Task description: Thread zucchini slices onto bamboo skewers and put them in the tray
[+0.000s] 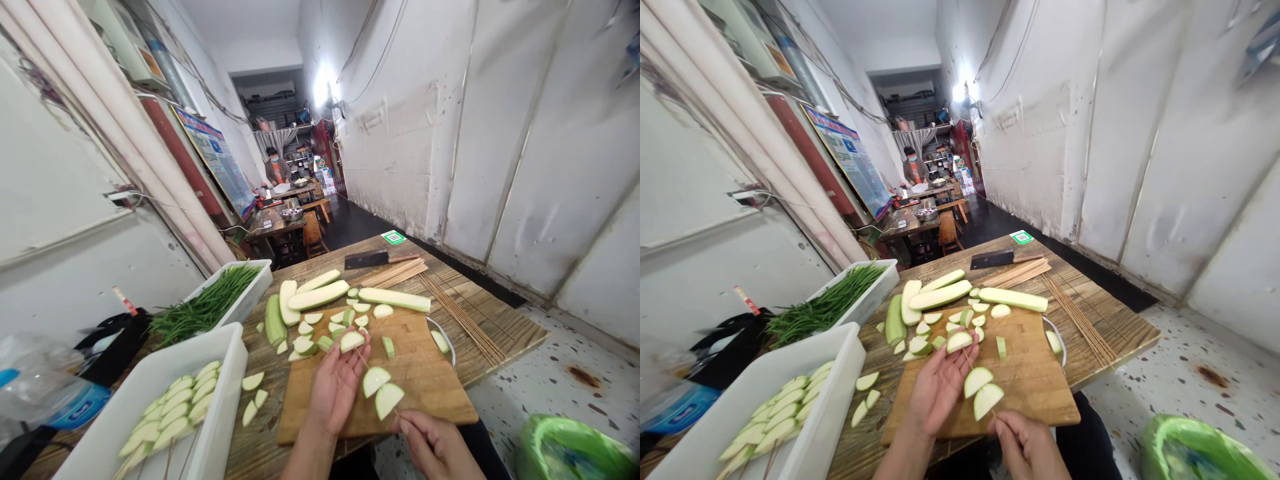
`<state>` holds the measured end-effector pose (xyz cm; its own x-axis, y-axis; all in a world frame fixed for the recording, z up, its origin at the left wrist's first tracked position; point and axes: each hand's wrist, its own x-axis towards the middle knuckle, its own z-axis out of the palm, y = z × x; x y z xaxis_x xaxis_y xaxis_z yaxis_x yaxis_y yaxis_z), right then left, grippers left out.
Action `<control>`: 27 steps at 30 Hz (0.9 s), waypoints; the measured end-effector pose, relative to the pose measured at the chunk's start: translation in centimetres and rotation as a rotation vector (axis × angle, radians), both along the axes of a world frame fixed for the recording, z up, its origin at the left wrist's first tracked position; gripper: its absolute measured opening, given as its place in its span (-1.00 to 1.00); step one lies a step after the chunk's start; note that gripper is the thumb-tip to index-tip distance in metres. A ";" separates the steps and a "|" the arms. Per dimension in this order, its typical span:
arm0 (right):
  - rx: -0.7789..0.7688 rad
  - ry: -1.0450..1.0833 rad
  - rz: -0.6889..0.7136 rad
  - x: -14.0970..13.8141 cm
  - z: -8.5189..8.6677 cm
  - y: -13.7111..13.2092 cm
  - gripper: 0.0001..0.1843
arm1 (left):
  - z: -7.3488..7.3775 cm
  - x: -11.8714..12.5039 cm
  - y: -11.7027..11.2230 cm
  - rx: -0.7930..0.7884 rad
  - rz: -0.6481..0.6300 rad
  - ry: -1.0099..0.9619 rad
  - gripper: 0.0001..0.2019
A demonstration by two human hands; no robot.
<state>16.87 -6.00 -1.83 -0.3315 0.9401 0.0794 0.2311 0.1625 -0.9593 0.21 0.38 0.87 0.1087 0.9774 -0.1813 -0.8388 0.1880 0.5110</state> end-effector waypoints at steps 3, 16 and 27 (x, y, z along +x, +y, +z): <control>0.021 -0.020 0.012 0.0 -0.2 0.0 -0.62 | 0.3 0.3 0.0 0.002 0.019 0.062 -0.70; 0.107 -0.069 0.038 -0.3 -0.3 0.2 -0.61 | 0.2 1.8 0.3 -0.122 0.217 0.263 -0.85; 0.114 -0.055 -0.020 -0.2 -0.5 0.6 -0.64 | 0.4 2.8 0.1 -0.133 0.226 0.242 -0.89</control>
